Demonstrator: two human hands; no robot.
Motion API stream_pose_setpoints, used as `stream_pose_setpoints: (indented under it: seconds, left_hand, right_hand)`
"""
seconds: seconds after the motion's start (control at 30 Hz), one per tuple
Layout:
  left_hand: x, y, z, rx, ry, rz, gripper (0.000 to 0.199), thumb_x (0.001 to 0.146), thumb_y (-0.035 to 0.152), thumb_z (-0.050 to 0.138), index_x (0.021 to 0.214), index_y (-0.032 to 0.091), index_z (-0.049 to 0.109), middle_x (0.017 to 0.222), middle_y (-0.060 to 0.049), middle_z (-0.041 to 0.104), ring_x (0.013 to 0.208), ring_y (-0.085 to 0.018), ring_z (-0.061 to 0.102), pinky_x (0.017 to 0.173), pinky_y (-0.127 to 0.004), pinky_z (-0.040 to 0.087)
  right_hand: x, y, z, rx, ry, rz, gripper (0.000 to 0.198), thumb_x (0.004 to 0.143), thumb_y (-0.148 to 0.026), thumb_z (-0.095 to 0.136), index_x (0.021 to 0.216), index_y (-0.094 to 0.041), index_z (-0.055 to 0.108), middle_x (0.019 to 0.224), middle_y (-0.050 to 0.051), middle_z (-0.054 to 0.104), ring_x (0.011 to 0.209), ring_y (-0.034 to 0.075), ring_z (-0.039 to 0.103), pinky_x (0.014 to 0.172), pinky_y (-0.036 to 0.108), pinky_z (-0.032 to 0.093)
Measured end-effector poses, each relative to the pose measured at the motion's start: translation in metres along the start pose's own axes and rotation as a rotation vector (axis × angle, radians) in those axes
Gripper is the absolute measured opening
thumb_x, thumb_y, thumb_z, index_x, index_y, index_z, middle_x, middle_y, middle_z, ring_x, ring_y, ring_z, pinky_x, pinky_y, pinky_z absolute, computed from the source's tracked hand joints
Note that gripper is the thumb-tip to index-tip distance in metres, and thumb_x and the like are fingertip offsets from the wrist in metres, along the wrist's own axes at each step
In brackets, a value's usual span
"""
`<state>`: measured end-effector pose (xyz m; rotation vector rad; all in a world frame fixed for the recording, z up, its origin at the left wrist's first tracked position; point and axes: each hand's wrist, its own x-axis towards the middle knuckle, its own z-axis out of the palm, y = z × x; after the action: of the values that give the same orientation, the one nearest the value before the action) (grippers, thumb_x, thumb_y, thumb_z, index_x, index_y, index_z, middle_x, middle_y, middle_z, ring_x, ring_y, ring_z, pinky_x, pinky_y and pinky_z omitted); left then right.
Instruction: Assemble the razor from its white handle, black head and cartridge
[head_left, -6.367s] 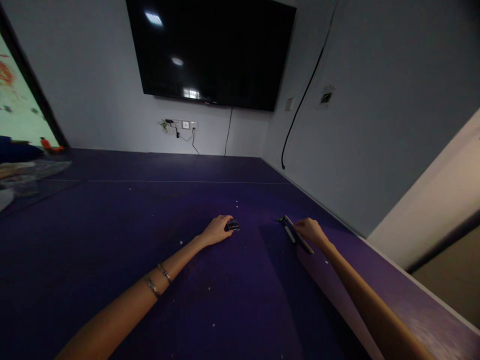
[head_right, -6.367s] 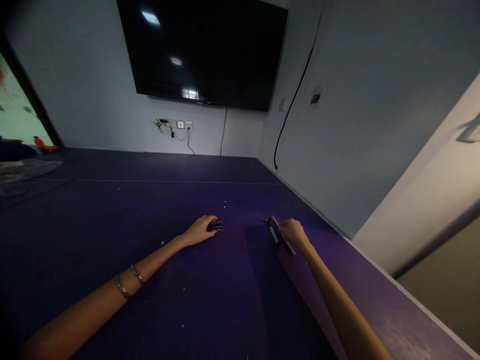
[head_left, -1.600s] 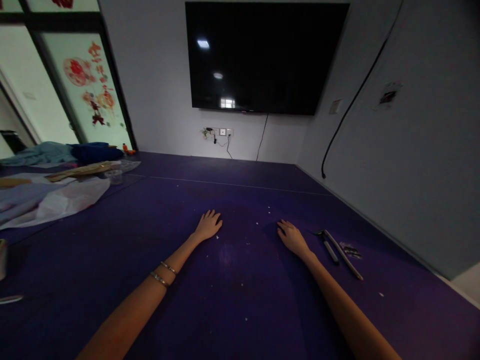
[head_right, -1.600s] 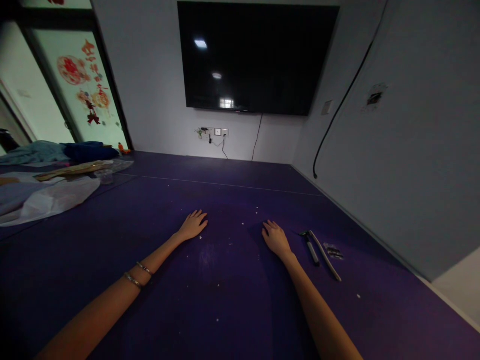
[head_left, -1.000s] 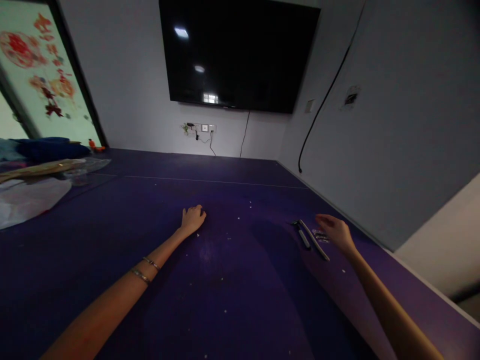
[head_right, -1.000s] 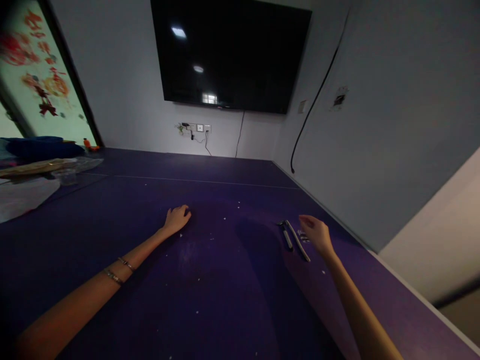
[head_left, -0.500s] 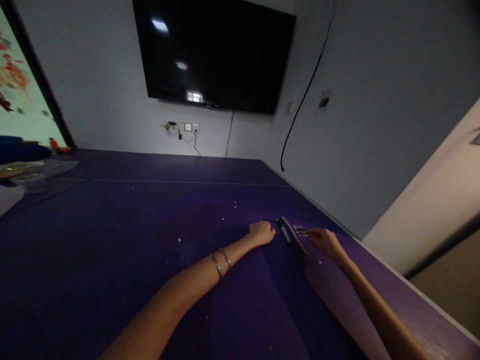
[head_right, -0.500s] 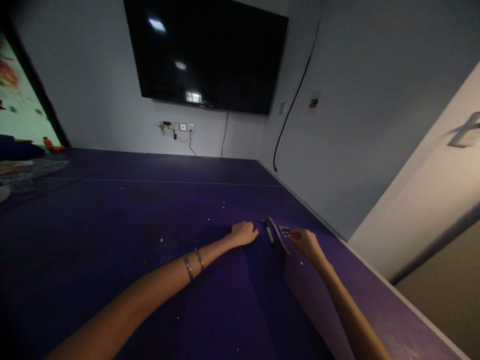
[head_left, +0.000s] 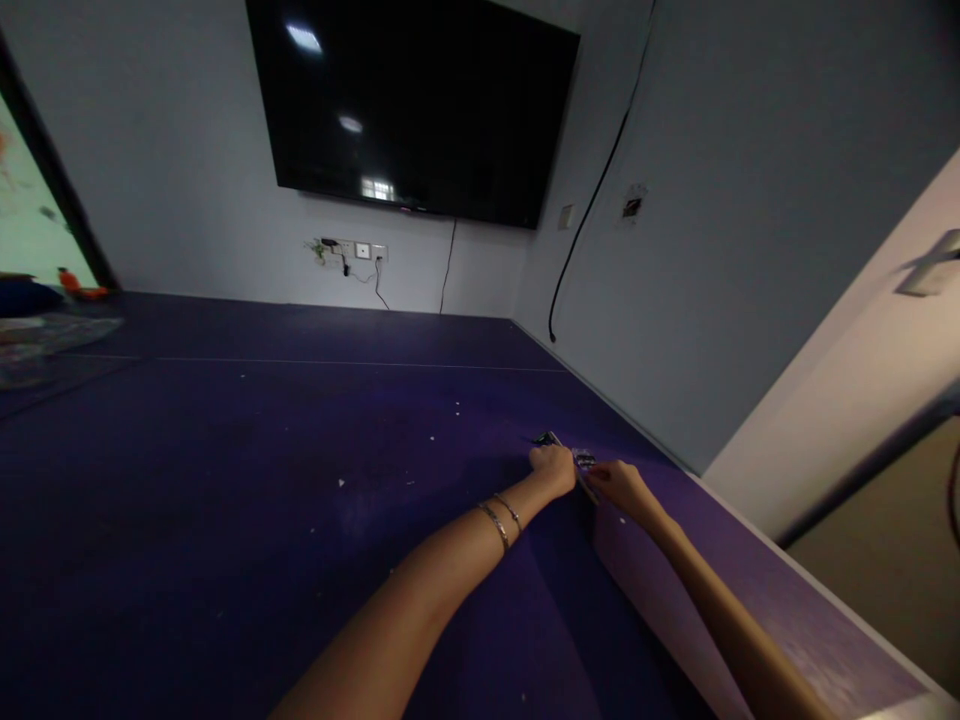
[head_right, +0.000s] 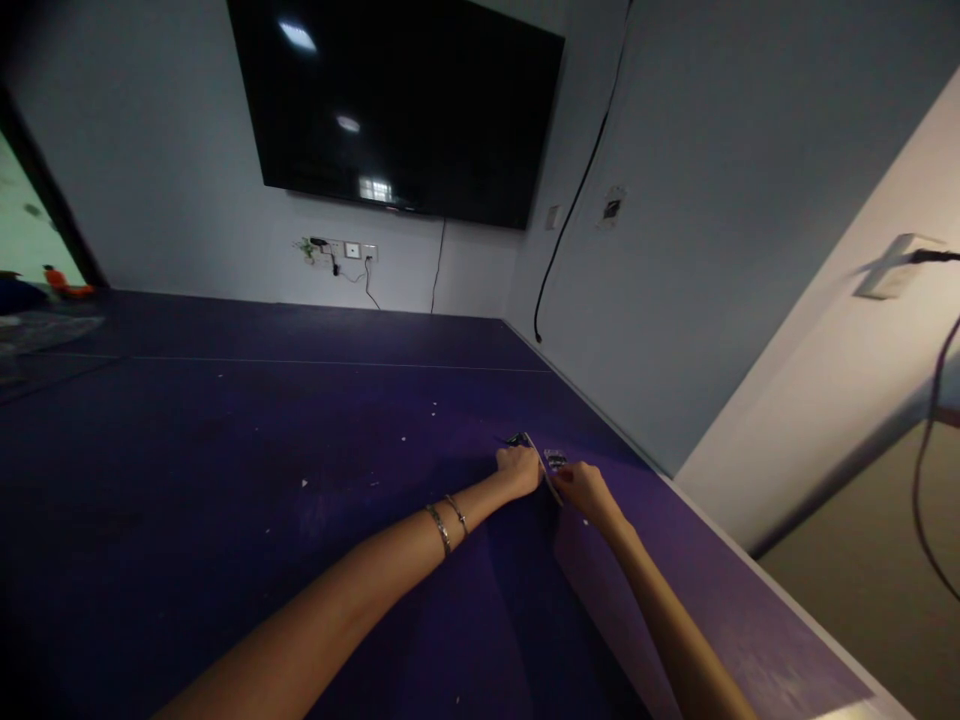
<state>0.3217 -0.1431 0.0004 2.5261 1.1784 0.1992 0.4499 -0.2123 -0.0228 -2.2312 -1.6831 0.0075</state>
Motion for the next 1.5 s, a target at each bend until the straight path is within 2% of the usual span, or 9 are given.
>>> stream_pose_setpoints:
  seconds: [0.1,0.3,0.53,0.63,0.77,0.97,1.1,1.27,1.5]
  left_hand:
    - [0.003,-0.002,0.001,-0.007,-0.01,-0.028,0.029,0.082,0.018,0.045,0.1,0.011,0.066,0.104,-0.021,0.065,0.1,-0.029,0.06,0.079,-0.037,0.046]
    - [-0.002,-0.008,0.002,-0.036,-0.004,-0.051,0.031,0.081,0.024,0.046,0.103,0.012,0.065,0.106,-0.019,0.065,0.1,-0.028,0.06,0.079,-0.036,0.048]
    - [-0.013,-0.03,-0.015,-0.016,0.04,-0.026,0.036,0.08,0.036,0.047,0.103,0.014,0.063,0.106,-0.015,0.065,0.098,-0.026,0.062,0.077,-0.033,0.05]
    - [-0.022,-0.057,-0.029,0.013,0.08,-0.02,0.034,0.081,0.037,0.044,0.1,0.016,0.064,0.1,-0.012,0.067,0.095,-0.023,0.063,0.076,-0.031,0.049]
    - [-0.044,-0.11,-0.051,0.065,0.117,-0.049,0.032,0.081,0.036,0.043,0.091,0.018,0.067,0.094,-0.01,0.068,0.089,-0.022,0.064,0.073,-0.029,0.048]
    - [-0.087,-0.199,-0.087,0.151,0.148,-0.162,0.034,0.081,0.037,0.041,0.08,0.015,0.067,0.084,-0.011,0.068,0.082,-0.023,0.065,0.067,-0.031,0.048]
    - [-0.115,-0.24,-0.103,0.208,0.166,-0.249,0.036,0.082,0.036,0.039,0.079,0.015,0.067,0.084,-0.012,0.068,0.08,-0.023,0.065,0.068,-0.031,0.047]
    - [-0.142,-0.259,-0.106,0.266,0.163,-0.284,0.038,0.084,0.037,0.036,0.079,0.015,0.067,0.083,-0.012,0.068,0.08,-0.023,0.065,0.069,-0.032,0.047]
    - [-0.148,-0.25,-0.094,0.312,0.119,-0.233,0.035,0.083,0.036,0.038,0.081,0.016,0.067,0.087,-0.012,0.068,0.079,-0.024,0.065,0.07,-0.034,0.048]
  right_hand:
    - [0.005,-0.002,0.002,-0.025,-0.004,0.01,0.022,0.072,-0.029,0.055,0.075,-0.018,0.074,0.074,0.008,0.072,0.073,0.023,0.067,0.058,0.024,0.045]
    - [0.011,-0.004,-0.003,-0.069,-0.039,0.044,0.028,0.075,-0.035,0.052,0.073,-0.017,0.073,0.069,0.01,0.071,0.069,0.023,0.066,0.053,0.024,0.041]
    - [0.017,-0.009,-0.005,-0.111,-0.119,0.031,0.032,0.077,-0.038,0.05,0.065,-0.015,0.069,0.062,0.01,0.068,0.065,0.022,0.065,0.053,0.024,0.038]
    - [0.018,-0.014,-0.005,-0.154,-0.158,0.039,0.033,0.078,-0.042,0.048,0.069,-0.016,0.067,0.067,0.011,0.068,0.067,0.023,0.065,0.053,0.025,0.037]
    - [0.02,-0.02,-0.004,-0.254,-0.235,0.06,0.035,0.081,-0.045,0.042,0.079,-0.019,0.064,0.082,0.011,0.068,0.075,0.024,0.065,0.054,0.026,0.036]
    - [0.029,-0.022,0.001,-0.228,-0.325,0.011,0.031,0.084,-0.039,0.04,0.077,-0.017,0.062,0.079,0.01,0.067,0.073,0.022,0.064,0.053,0.024,0.034]
    - [0.032,-0.027,0.006,-0.225,-0.299,-0.022,0.033,0.084,-0.038,0.039,0.076,-0.016,0.063,0.079,0.011,0.067,0.076,0.022,0.064,0.053,0.024,0.034]
    - [0.03,-0.068,0.011,-0.214,-0.236,-0.052,0.038,0.084,-0.041,0.038,0.07,-0.017,0.064,0.075,0.011,0.068,0.074,0.024,0.065,0.053,0.025,0.035]
    - [0.012,-0.167,0.03,-0.094,-0.127,-0.09,0.04,0.085,-0.041,0.037,0.074,-0.018,0.067,0.079,0.01,0.069,0.076,0.023,0.066,0.057,0.025,0.04]
